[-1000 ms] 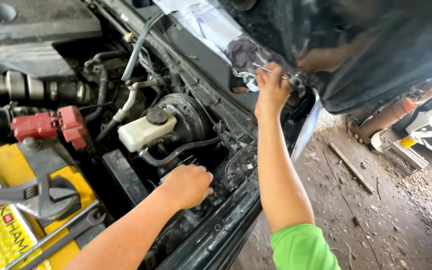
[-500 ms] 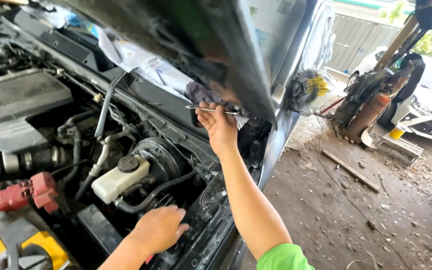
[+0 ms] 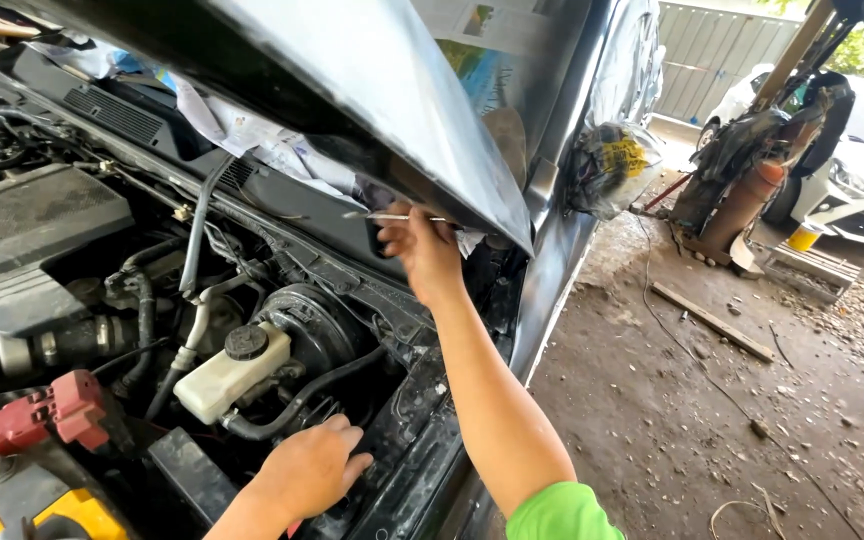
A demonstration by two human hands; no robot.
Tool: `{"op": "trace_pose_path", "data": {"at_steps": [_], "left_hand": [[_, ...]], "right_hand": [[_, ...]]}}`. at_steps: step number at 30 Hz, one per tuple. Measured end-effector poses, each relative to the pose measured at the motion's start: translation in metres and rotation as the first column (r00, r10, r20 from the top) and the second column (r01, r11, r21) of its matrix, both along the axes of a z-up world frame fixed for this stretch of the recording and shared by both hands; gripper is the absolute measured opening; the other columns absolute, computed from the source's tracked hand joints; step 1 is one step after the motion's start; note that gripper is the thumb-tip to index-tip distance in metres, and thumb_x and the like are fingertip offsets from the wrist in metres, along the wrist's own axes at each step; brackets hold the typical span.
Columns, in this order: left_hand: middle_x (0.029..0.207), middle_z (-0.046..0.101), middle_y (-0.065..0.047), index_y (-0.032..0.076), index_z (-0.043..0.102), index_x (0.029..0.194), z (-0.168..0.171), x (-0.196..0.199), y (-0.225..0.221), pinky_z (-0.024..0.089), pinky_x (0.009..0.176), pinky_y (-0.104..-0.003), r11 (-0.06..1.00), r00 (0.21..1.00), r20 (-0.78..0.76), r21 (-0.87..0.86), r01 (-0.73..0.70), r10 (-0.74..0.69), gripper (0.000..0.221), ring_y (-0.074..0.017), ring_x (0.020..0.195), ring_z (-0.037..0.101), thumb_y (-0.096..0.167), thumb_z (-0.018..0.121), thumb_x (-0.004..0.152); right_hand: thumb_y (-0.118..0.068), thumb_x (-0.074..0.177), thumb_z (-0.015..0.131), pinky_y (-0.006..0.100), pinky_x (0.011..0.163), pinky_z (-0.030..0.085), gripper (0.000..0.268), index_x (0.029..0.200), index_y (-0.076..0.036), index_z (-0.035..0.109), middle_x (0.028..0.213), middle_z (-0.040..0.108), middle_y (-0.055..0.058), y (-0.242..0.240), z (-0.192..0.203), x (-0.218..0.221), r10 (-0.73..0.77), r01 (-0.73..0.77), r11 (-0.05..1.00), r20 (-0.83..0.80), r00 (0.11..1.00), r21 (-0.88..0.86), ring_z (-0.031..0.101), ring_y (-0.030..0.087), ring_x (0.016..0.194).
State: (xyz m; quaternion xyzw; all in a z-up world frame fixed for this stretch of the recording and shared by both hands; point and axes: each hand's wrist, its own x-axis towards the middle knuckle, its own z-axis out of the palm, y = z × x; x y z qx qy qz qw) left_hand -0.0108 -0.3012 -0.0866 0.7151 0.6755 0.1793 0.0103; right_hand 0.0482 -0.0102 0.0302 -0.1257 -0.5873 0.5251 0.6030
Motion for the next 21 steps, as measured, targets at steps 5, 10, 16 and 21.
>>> {"op": "trace_pose_path", "data": {"at_steps": [5,10,16,21], "left_hand": [[0.1,0.062,-0.01,0.009,0.064,0.096,0.0,0.003,0.0,0.056,0.075,-0.043,1.0,1.0,0.019,-0.015,-0.012,0.013,0.027,-0.0334,0.091,0.067,0.035,0.069,0.09],[0.098,0.062,-0.01,0.009,0.065,0.097,0.005,0.004,-0.002,0.056,0.075,-0.042,1.0,0.999,0.04,-0.005,-0.014,0.015,0.026,-0.0327,0.09,0.067,0.034,0.069,0.09],[0.104,0.062,-0.009,0.008,0.065,0.096,0.003,0.003,0.0,0.056,0.075,-0.042,1.0,0.999,0.033,0.001,-0.026,0.026,0.026,-0.0325,0.091,0.067,0.034,0.07,0.09],[0.099,0.062,-0.01,0.008,0.065,0.096,0.001,0.002,0.0,0.056,0.076,-0.043,1.0,0.999,0.039,-0.019,-0.024,0.025,0.027,-0.0333,0.091,0.067,0.034,0.069,0.091]], "right_hand": [[-0.028,0.113,0.051,0.031,0.081,0.057,0.03,0.124,-0.001,0.061,0.111,0.07,0.015,-0.012,-0.008,0.04,0.863,-0.981,0.114,-0.506,0.018,0.16,0.07,0.022,0.092],[-0.024,0.113,0.049,0.038,0.098,0.056,0.026,0.123,-0.002,0.059,0.132,0.069,0.025,-0.015,-0.008,0.011,0.82,-0.874,0.483,-0.33,0.468,-0.04,0.069,0.029,0.112],[-0.029,0.109,0.048,0.036,0.09,0.061,0.03,0.122,-0.003,0.058,0.123,0.069,0.014,0.001,-0.007,-0.015,0.238,-0.248,0.967,-0.145,0.96,-0.058,0.074,0.025,0.108],[-0.03,0.112,0.047,0.035,0.079,0.062,0.036,0.115,0.002,0.062,0.106,0.08,0.016,0.015,-0.012,-0.027,-0.318,0.309,0.948,0.207,0.925,0.072,0.079,0.023,0.096]]}}
